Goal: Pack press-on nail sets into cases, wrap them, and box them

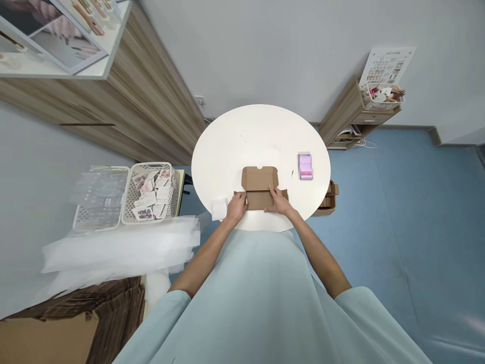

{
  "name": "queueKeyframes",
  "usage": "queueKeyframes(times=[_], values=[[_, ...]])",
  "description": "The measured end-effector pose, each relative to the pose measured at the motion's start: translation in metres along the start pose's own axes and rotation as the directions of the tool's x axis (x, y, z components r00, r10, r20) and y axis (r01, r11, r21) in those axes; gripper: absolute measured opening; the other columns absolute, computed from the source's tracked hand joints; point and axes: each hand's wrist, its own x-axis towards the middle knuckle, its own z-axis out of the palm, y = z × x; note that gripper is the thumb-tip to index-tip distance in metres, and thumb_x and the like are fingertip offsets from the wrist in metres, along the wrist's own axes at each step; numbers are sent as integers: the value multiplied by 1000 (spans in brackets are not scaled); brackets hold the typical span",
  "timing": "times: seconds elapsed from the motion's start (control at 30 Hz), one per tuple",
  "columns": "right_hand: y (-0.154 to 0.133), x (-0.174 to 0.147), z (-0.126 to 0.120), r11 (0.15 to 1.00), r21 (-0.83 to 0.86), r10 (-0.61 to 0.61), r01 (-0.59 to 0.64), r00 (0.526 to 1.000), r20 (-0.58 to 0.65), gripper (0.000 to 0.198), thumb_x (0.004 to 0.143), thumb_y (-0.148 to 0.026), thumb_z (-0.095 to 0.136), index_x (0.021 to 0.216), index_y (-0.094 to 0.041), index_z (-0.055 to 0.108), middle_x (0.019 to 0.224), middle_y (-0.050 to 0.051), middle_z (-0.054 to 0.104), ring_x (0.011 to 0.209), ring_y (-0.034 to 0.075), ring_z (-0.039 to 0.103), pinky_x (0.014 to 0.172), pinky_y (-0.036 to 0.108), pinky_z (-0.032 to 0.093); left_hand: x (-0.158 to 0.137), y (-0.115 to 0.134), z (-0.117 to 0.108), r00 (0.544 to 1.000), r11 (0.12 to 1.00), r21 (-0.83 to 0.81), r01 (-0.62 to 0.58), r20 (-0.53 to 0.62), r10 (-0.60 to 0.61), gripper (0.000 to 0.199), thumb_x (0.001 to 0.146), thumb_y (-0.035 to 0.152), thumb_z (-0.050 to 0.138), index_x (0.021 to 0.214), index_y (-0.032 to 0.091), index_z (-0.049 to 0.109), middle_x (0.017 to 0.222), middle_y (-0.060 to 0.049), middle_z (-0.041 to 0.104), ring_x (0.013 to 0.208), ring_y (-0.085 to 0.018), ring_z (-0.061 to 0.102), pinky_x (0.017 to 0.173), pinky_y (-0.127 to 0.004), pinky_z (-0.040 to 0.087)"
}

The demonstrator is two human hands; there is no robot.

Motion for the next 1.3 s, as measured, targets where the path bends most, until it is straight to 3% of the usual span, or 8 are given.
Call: queueKeyframes(times=[0.17, 0.3, 0.4, 0.5, 0.7, 0.93, 1.07, 1.3], values=[[1, 1, 0, 1000, 1, 10, -10, 1000, -4, 133, 74, -46, 93, 173, -33, 5, 170, 20, 24, 143, 39, 52, 110, 48, 50, -12, -3, -2, 994, 1000, -10, -6, -108, 5, 51, 93, 10, 57, 143, 19, 58, 136, -16, 59, 126, -33, 56, 101, -43, 54], [1, 2, 0, 1000, 5, 5, -5, 1000, -8, 132, 74, -46, 93, 173, -32, 7, 169, 21, 26, 143, 39, 53, 110, 47, 50, -23, -12, -4, 948, 978, -94, 183, -245, -201, 52, 96, 24, 63, 146, 15, 54, 140, -19, 56, 130, -33, 57, 102, -43, 53], [1, 3, 0, 1000, -2, -7, 7, 1000, -10, 131, 75, -44, 93, 173, -31, 7, 170, 21, 25, 143, 40, 53, 110, 48, 50, -28, -15, -7, 944, 952, -145, 271, -154, -293, 27, 99, 33, 61, 119, 18, 69, 125, -14, 66, 119, -31, 65, 99, -40, 54], [3, 4, 1, 1000, -1, -20, 20, 1000, -11, 131, 74, -42, 93, 173, -29, 7, 171, 22, 24, 146, 41, 50, 112, 49, 49, -30, -12, -13, 942, 938, -165, 305, -96, -323, 19, 99, 33, 57, 104, 21, 72, 115, -10, 73, 107, -28, 70, 92, -37, 54], [6, 8, 3, 1000, 2, -29, 29, 1000, -9, 136, 71, -42, 95, 173, -32, 7, 170, 22, 24, 142, 40, 54, 111, 48, 48, -33, 1, -27, 927, 906, -224, 360, -27, -375, 20, 97, 35, 59, 105, 23, 73, 91, -5, 80, 96, -28, 74, 84, -35, 51], [5, 8, 4, 999, 15, -42, 42, 999, -1, 142, 67, -40, 97, 173, -29, 3, 172, 24, 21, 149, 42, 47, 113, 49, 48, -25, 15, -16, 953, 919, -269, 286, -14, -301, 38, 96, 54, 65, 115, 22, 72, 121, -9, 79, 112, -29, 72, 93, -35, 51], [4, 8, 5, 999, 12, -34, 34, 999, 1, 149, 61, -41, 101, 173, -31, 2, 174, 25, 14, 151, 44, 43, 116, 52, 45, -18, 16, -4, 953, 928, -229, 293, -13, -304, 31, 98, 44, 64, 117, 21, 70, 119, -9, 80, 110, -27, 72, 89, -33, 51], [4, 8, 2, 999, 11, -37, 37, 999, -4, 149, 59, -45, 102, 173, -31, 9, 175, 24, 14, 151, 45, 43, 116, 51, 45, -9, 15, 4, 932, 930, -57, 363, 47, -360, 21, 97, 34, 57, 102, 21, 73, 104, -12, 79, 100, -30, 73, 78, -35, 51]])
